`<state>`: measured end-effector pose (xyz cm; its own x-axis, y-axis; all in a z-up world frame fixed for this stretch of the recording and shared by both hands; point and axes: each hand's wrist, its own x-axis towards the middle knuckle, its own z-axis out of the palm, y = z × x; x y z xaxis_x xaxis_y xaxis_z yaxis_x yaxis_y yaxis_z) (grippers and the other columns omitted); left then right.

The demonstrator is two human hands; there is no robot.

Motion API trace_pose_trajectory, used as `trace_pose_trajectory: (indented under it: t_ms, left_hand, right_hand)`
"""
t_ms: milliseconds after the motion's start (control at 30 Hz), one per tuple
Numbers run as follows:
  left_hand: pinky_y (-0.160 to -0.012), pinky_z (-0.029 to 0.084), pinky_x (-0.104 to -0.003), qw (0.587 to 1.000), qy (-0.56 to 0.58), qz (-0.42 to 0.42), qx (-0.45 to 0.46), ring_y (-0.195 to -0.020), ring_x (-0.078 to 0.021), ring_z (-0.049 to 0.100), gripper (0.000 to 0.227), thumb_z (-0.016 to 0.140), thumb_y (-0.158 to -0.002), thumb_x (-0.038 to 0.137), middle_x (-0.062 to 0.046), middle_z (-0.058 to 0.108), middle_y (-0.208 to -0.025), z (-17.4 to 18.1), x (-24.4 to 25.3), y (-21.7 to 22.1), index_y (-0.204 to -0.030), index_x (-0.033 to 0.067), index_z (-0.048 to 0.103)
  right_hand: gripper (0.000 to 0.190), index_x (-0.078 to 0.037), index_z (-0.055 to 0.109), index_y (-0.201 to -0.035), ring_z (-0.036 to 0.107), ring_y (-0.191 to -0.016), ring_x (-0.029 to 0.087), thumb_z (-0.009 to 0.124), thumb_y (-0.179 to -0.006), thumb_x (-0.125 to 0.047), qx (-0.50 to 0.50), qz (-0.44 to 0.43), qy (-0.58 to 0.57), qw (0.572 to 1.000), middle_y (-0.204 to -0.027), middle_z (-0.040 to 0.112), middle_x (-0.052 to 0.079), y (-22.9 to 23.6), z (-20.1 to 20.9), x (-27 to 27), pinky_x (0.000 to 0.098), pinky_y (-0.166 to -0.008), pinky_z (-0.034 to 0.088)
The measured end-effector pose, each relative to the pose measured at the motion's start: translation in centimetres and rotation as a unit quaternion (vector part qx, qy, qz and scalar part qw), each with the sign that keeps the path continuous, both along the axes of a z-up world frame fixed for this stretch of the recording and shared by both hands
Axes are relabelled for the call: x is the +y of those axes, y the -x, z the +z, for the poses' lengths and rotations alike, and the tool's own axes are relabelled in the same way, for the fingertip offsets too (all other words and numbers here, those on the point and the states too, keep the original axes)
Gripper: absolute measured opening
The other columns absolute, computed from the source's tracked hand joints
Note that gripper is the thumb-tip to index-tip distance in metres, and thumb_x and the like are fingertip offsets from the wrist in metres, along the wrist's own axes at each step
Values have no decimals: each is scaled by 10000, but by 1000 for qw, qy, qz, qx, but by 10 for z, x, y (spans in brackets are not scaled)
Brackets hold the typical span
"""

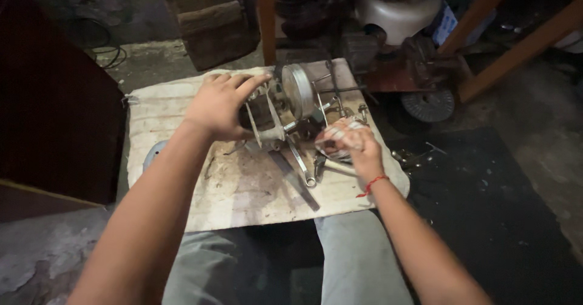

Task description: The person cleans engine components using a wire brush and a cloth. They hold a cylinder head by hand, scrub the interior surfaces with a brush, and wipe the parts with a cloth.

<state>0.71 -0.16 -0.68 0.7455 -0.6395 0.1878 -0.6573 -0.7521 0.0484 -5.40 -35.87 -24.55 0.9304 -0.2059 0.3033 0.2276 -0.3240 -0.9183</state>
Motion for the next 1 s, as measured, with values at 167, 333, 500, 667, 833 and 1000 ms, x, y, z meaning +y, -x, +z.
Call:
trace_pose_trajectory:
  t_ms: [167,333,500,667,833,1000]
  left_hand:
    - [-1034,392,-489,1000,-2,5,-15,-1211,-352,558,1216,952,-478,454,-140,594,-1325,-2,0,-1,-1519,202,376]
    - [-1029,404,-471,1000,17,4,-19,-1192,-365,559,1187,948,-467,465,-139,611,-1298,-7,2,-2,-1487,167,420]
    - [-1010,416,-464,999,44,-1,-31,-1158,-372,565,1107,944,-470,475,-169,628,-1244,-12,3,-5,-1392,79,476]
    - [-1015,418,-454,999,36,-6,-37,-1159,-356,572,1039,933,-459,442,-165,640,-1209,-14,3,-6,-1322,46,510]
    - [-1019,413,-457,998,43,-6,-37,-1154,-356,574,985,939,-473,455,-171,640,-1181,-14,4,-5,-1277,52,537]
    - [-993,419,-462,997,63,-20,-47,-1152,-364,574,949,940,-479,452,-170,640,-1187,-16,5,-3,-1244,40,557]
  right_hand:
    - [164,-9,635,-1154,744,-980,172,573,-1007,-49,11,-29,-281,959,-1131,726,103,-36,3,-13,284,-838,594]
    - [219,-53,646,-1201,722,-868,167,595,-998,-117,-8,-72,-355,932,-1076,748,89,-68,54,9,289,-626,492]
    - [440,-32,649,-1169,674,-931,280,852,-816,-199,42,-148,75,985,-1061,691,173,-82,92,55,380,-791,545]
    - [411,-48,658,-1194,668,-1107,332,802,-824,-156,-144,-160,156,964,-1222,665,214,-74,134,75,413,-966,549]
    - [526,-52,634,-1245,643,-1170,293,833,-773,-172,-32,-86,208,974,-1244,674,152,-70,124,67,398,-1015,516]
    - [721,-86,435,-1509,562,-1281,183,766,-875,-182,22,160,-152,975,-1399,594,56,-60,110,95,352,-1094,444]
